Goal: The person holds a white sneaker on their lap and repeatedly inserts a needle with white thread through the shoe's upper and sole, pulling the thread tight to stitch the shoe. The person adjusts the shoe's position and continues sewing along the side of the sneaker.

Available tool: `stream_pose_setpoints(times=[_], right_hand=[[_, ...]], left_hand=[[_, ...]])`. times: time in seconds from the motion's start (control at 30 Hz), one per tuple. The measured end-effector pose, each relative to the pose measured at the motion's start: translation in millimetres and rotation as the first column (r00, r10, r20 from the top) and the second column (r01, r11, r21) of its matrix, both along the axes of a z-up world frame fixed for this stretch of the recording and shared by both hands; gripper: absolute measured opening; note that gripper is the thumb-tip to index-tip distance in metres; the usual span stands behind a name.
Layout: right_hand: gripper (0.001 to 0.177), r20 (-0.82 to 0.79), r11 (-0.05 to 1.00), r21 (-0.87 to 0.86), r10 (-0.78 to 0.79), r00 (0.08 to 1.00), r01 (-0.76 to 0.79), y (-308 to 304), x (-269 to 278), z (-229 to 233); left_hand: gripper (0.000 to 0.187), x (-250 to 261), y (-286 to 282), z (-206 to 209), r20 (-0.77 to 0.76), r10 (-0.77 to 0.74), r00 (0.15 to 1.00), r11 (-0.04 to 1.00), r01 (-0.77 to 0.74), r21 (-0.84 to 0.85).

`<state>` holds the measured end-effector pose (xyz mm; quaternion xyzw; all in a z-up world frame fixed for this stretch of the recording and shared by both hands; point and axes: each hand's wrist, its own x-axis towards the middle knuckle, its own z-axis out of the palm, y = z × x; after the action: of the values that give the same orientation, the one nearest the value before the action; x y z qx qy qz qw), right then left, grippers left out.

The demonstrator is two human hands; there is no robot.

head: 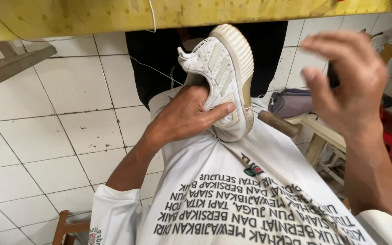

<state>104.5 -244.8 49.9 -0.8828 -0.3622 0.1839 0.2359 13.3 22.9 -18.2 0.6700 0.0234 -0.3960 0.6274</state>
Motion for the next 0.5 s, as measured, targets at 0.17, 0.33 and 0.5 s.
stream_pose_setpoints(times=[0.17,0.33,0.5], right_hand=[[0.028,0.447,0.973,0.23,-0.117,0.887,0.013,-17,65,-91],[0.035,0.683,0.947,0.32,-0.213,0.699,-0.023,18,88,-106],[0.035,0.706,0.938,0.346,-0.249,0.663,-0.017,25,89,-104]], left_hand=[[0.053,-6,-10,-7,0.101,0.051,0.994,0.989,-0.064,0.13],[0.049,-5,-6,-9,0.107,0.079,0.991,0.991,-0.09,0.099],[0.053,7,3,-7,-0.014,0.0,1.0,0.996,0.001,0.089]])
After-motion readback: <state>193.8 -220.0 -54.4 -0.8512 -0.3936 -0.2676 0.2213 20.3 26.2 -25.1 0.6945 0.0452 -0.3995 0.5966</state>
